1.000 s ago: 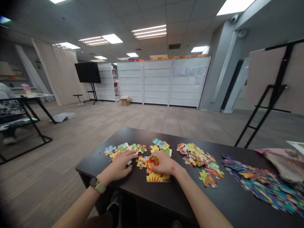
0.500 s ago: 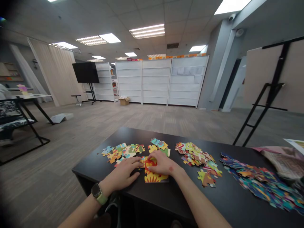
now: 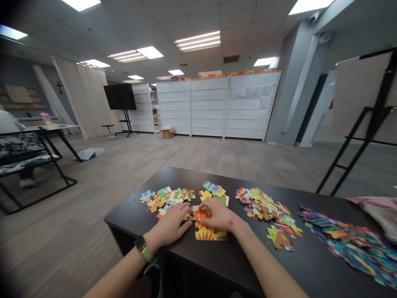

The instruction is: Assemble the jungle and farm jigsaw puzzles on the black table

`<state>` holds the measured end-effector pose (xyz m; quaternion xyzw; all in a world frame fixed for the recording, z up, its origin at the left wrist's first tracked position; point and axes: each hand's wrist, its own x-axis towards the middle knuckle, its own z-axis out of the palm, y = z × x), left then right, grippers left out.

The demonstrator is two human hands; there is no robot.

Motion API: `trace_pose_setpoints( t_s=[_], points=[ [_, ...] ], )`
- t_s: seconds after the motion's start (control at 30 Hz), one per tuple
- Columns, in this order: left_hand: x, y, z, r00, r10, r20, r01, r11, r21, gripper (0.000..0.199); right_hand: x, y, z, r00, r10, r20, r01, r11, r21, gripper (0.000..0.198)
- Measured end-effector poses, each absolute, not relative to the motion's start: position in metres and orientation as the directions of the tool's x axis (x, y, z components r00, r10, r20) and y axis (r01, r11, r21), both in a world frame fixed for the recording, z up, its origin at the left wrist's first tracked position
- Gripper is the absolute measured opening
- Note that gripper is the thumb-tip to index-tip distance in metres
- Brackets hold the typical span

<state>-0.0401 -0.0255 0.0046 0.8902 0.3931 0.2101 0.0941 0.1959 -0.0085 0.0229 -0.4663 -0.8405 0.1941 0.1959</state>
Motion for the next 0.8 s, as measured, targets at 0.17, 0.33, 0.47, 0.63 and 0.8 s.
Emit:
trace_pose_setpoints(
  t_s=[0.17, 0.33, 0.47, 0.63, 0.8],
  points=[
    [-0.047, -0.024, 0.011, 0.577, 0.744, 0.336, 0.616, -0.667, 0.420, 0.041, 0.196, -0.008, 0.024, -0.485, 0.863, 0.141, 0.710, 0.483, -0.513, 0.036],
    [-0.093, -0.002, 0.018, 0.444, 0.734, 0.514, 0.593, -0.670, 0.446, 0.038, 0.197, -0.008, 0.024, -0.479, 0.870, 0.116, 0.728, 0.468, -0.502, 0.037],
    [-0.147, 0.032, 0.004, 0.176, 0.824, 0.539, 0.748, -0.468, 0.471, 0.033, 0.196, -0.009, 0.026, -0.481, 0.870, 0.109, 0.728, 0.466, -0.503, 0.036],
    [-0.168, 0.040, -0.008, 0.140, 0.889, 0.436, 0.865, -0.324, 0.383, 0.030, 0.196, -0.011, 0.028, -0.480, 0.872, 0.093, 0.731, 0.457, -0.507, 0.037],
    [-0.160, 0.019, 0.001, 0.276, 0.912, 0.305, 0.863, -0.374, 0.340, 0.038, 0.196, -0.010, 0.027, -0.486, 0.868, 0.099, 0.721, 0.462, -0.516, 0.036]
  ],
)
